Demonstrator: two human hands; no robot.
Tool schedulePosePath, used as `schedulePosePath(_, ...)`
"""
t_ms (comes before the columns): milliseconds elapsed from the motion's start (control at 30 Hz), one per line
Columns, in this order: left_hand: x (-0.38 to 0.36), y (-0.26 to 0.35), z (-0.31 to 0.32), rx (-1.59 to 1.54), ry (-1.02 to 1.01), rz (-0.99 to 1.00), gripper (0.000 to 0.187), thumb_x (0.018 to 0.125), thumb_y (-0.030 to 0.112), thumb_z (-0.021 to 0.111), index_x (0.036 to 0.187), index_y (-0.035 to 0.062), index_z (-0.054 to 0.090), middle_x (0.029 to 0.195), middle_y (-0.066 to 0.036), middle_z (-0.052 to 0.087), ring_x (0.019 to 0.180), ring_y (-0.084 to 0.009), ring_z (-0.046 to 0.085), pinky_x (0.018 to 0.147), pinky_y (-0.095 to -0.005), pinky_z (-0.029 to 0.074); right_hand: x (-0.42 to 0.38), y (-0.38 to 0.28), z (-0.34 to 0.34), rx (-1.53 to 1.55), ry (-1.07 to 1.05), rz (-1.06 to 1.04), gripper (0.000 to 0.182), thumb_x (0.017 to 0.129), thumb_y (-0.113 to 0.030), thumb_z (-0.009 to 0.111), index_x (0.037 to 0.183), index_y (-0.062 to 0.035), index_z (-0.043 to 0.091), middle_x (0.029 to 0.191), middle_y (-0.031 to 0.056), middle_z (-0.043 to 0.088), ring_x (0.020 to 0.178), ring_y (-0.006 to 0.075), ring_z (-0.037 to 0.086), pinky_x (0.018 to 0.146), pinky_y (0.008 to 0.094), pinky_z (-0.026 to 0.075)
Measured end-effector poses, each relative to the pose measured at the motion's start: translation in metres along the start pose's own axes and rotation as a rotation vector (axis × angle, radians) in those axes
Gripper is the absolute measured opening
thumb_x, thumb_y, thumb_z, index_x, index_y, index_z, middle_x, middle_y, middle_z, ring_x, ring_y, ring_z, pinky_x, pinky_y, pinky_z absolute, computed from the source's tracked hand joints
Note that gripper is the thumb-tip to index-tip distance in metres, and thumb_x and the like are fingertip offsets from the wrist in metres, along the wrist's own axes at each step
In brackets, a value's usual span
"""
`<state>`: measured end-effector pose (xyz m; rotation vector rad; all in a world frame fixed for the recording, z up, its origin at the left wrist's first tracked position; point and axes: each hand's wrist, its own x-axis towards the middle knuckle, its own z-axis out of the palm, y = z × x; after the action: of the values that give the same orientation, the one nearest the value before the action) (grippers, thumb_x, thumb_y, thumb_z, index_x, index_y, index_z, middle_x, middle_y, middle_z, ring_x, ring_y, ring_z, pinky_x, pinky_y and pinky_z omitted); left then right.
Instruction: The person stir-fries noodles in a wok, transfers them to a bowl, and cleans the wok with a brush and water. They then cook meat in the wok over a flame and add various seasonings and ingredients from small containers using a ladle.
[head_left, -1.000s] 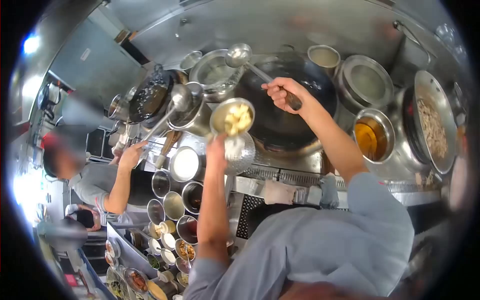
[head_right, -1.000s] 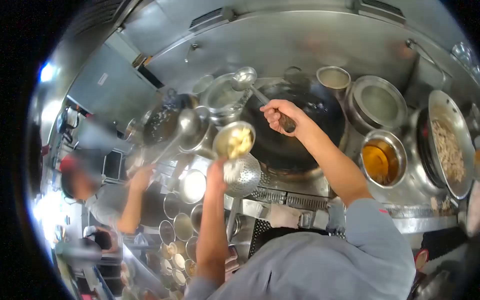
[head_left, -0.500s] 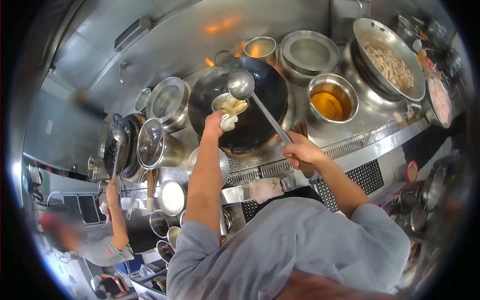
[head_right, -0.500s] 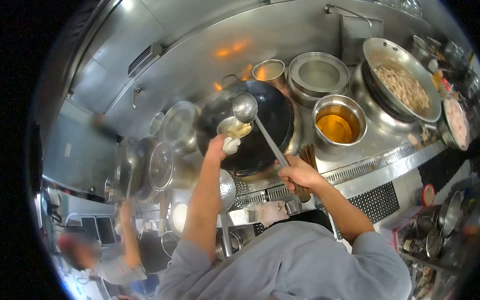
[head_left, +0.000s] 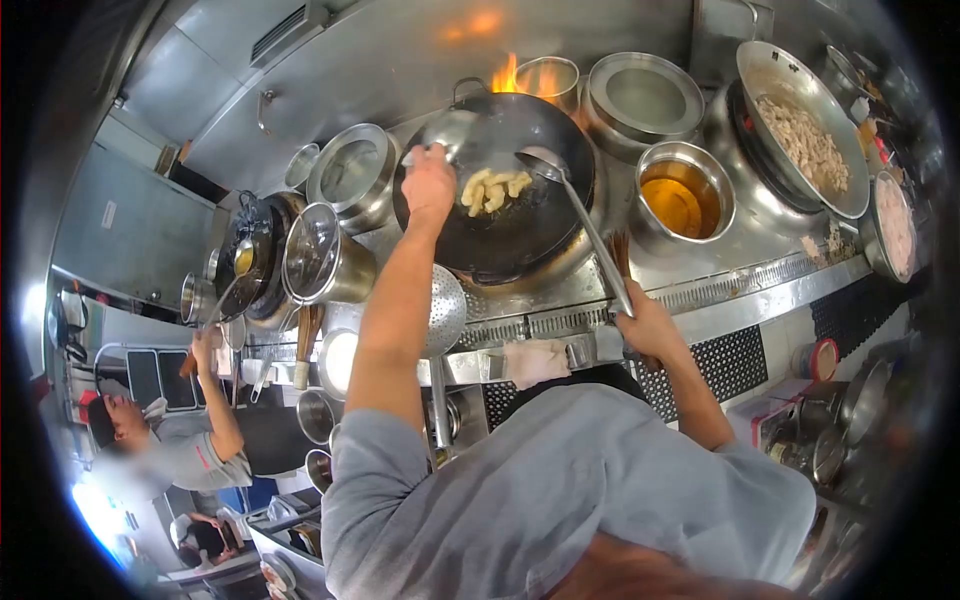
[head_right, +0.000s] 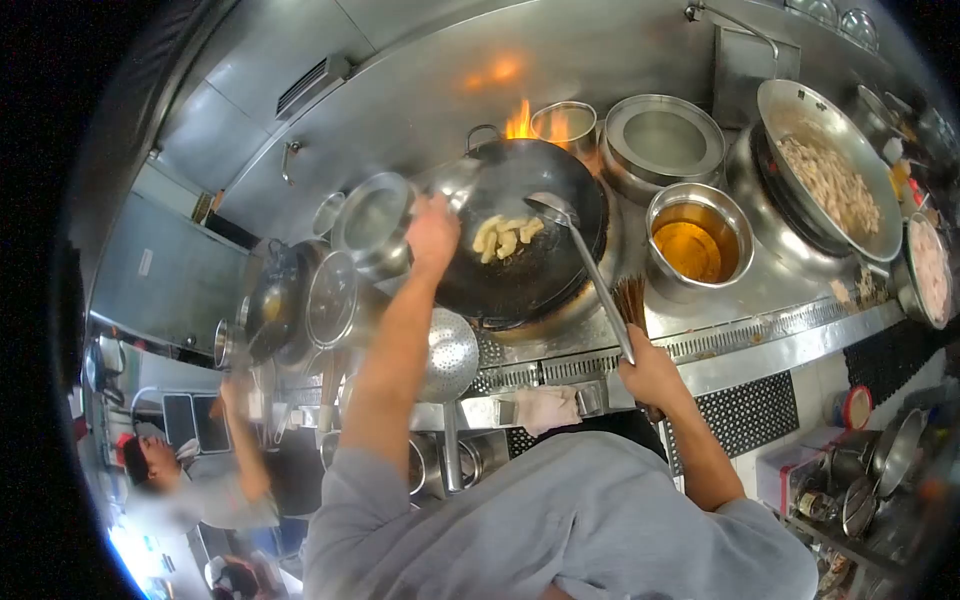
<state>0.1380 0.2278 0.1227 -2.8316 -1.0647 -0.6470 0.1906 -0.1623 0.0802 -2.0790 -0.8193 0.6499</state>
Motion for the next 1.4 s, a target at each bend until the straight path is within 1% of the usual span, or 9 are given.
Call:
schedulePosePath(100,-0.01,0.008,-0.004,0.061,-0.078,0.16,0.03,0.082,0.02,0.058,0.111,0.0124,0.053,0.112,-0.016,0.053,0.094,-0.041,0.06,0.075,-0.0491,0.051,0.008,-0.01,-0.003,0.047,-0.119,0.102,0.057,0.08,-0.015,0.055,0.133,-0.0005,0.039,0.093,0.0326,0.062,0.089,0.0468,0.061,0.081,0.0488,0.047)
schedulePosePath(367,-0.089,-0.028,-0.031,-0.948,0.464,-0.731,0.036,0.083,0.011,0.06,0.113,-0.0069,0.052,0.105,-0.018,0.063,0.092,-0.0286,0.062,0.081,-0.0354,0.047,0.076,-0.021,-0.01,0.182,-0.348,0.037,0.055,0.08,-0.014,0.054,0.133,-0.0044,0.04,0.084,0.0307,0.062,0.076,0.0475,0.062,0.068,0.0514,0.051)
schedulePosePath(500,-0.216,-0.03,-0.113,-1.571,0.455,-1.018,0.03,0.087,0.008,0.058,0.115,-0.0005,0.053,0.095,-0.012,0.062,0.083,-0.0173,0.06,0.072,-0.0312,0.048,0.137,0.013,0.012,-0.497,-0.067,-0.261,0.057,0.08,-0.014,0.057,0.135,-0.0141,0.039,0.082,0.0293,0.063,0.078,0.0492,0.06,0.071,0.0572,0.047)
schedulePosePath(633,-0.396,-0.009,-0.161,-1.19,0.734,-1.378,0.032,0.087,0.012,0.061,0.117,0.0029,0.055,0.097,-0.005,0.062,0.075,-0.0142,0.059,0.061,-0.0286,0.047,0.108,-0.027,0.019,-0.624,-0.066,-0.276,0.062,0.085,-0.014,0.058,0.142,-0.0094,0.034,0.115,0.0266,0.056,0.098,0.0438,0.058,0.085,0.0496,0.047)
schedulePosePath(700,-0.503,0.021,-0.165,-1.08,0.822,-1.599,0.034,0.086,0.013,0.06,0.118,0.0022,0.054,0.098,-0.006,0.062,0.079,-0.0147,0.06,0.063,-0.0292,0.049,0.112,-0.017,0.035,-0.588,0.06,-0.781,0.062,0.086,-0.011,0.059,0.143,-0.0104,0.034,0.124,0.0242,0.049,0.099,0.0438,0.056,0.087,0.048,0.046)
schedulePosePath(767,-0.563,0.076,-0.173,-0.98,1.089,-1.767,0.034,0.086,0.011,0.057,0.118,0.0009,0.054,0.099,-0.008,0.063,0.08,-0.0171,0.063,0.066,-0.0303,0.052,0.084,-0.054,0.073,-0.358,-0.054,-0.877,0.06,0.087,-0.007,0.059,0.142,-0.0107,0.037,0.116,0.0185,0.054,0.091,0.0336,0.06,0.081,0.0409,0.049)
schedulePosePath(900,-0.642,0.153,-0.155,-0.946,1.432,-2.015,0.023,0.086,0.01,0.055,0.107,0.001,0.054,0.094,-0.01,0.062,0.076,-0.0204,0.065,0.064,-0.0335,0.054,0.02,-0.112,0.166,0.278,-1.219,-0.317,0.068,0.087,-0.002,0.06,0.147,-0.0129,0.03,0.103,0.0066,0.058,0.074,0.0075,0.057,0.064,0.0212,0.046)
schedulePosePath(1100,-0.688,0.206,-0.113,-0.983,1.815,-1.993,0.012,0.087,0.01,0.054,0.098,0.0028,0.051,0.086,-0.01,0.06,0.068,-0.0205,0.063,0.056,-0.033,0.052,-0.114,-0.301,0.152,1.312,-1.426,-1.372,0.08,0.074,-0.027,0.081,0.137,0.0019,0.042,0.085,0.0122,0.063,0.058,0.0081,0.051,0.048,0.0179,0.038)
schedulePosePath(1400,-0.771,0.244,-0.134,-0.894,1.961,-1.964,0.017,0.089,0.012,0.057,0.103,0.0034,0.053,0.087,-0.008,0.06,0.074,-0.0187,0.063,0.061,-0.0326,0.053,-0.352,-0.338,0.305,0.515,-1.91,-1.49,0.034,0.086,-0.013,0.067,0.119,-0.0091,0.062,0.08,0.0014,0.066,0.065,0.0049,0.055,0.057,0.0206,0.043)
